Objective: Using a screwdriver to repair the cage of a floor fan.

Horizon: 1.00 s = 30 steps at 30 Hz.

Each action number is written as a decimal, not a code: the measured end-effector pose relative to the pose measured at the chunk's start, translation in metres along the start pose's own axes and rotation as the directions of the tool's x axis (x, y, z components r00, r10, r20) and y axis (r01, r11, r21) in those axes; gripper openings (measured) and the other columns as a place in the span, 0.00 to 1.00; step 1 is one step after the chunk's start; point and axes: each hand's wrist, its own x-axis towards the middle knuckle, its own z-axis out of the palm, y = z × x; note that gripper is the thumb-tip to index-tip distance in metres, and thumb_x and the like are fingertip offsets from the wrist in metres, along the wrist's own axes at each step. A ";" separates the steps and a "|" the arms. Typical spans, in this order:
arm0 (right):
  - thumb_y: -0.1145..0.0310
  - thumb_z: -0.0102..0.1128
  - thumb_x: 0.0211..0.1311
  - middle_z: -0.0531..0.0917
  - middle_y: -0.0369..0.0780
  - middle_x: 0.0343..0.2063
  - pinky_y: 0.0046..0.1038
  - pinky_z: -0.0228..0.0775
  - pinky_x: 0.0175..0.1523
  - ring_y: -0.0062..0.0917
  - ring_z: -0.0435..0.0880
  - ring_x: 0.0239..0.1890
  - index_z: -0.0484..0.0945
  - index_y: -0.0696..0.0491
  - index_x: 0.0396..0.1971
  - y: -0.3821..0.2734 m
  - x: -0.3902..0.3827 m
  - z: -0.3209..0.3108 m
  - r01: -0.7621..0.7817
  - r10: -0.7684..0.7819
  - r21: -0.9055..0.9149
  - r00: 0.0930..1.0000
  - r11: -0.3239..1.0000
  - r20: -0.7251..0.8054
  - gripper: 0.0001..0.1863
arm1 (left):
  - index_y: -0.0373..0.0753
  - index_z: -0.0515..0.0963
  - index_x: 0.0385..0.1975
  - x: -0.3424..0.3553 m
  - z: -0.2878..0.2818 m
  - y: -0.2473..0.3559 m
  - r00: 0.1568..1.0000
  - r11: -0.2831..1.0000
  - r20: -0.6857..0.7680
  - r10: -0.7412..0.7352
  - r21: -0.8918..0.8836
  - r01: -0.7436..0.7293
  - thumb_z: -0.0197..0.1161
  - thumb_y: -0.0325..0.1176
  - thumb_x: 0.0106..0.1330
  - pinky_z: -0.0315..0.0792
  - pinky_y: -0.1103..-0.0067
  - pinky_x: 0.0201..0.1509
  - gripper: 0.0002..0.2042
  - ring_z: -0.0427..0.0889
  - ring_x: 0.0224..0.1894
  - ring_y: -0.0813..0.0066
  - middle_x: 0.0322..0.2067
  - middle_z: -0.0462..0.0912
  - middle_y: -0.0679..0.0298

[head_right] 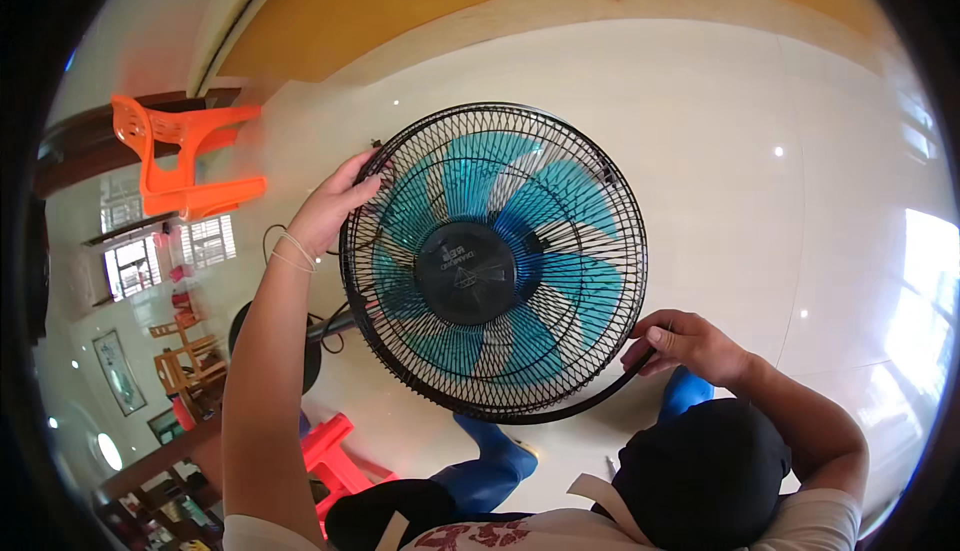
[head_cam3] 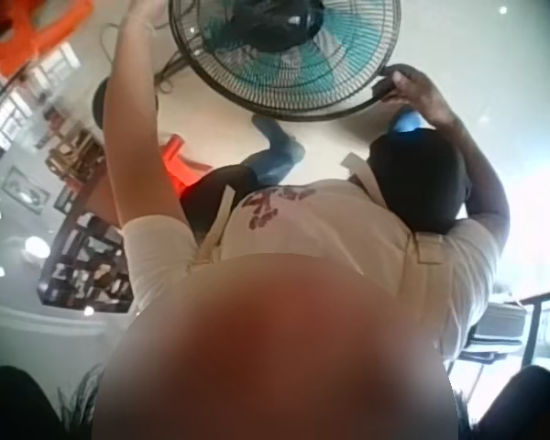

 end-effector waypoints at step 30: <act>0.53 0.45 0.75 0.70 0.33 0.20 0.19 0.67 0.23 0.19 0.75 0.24 0.70 0.54 0.50 0.002 0.018 -0.049 0.298 -0.246 0.130 0.917 0.946 -0.314 0.19 | 0.34 0.72 0.59 0.016 0.026 -0.026 0.974 0.991 -0.183 0.133 0.025 -0.131 0.65 0.36 0.58 0.68 0.77 0.60 0.27 0.77 0.51 0.71 0.49 0.80 0.58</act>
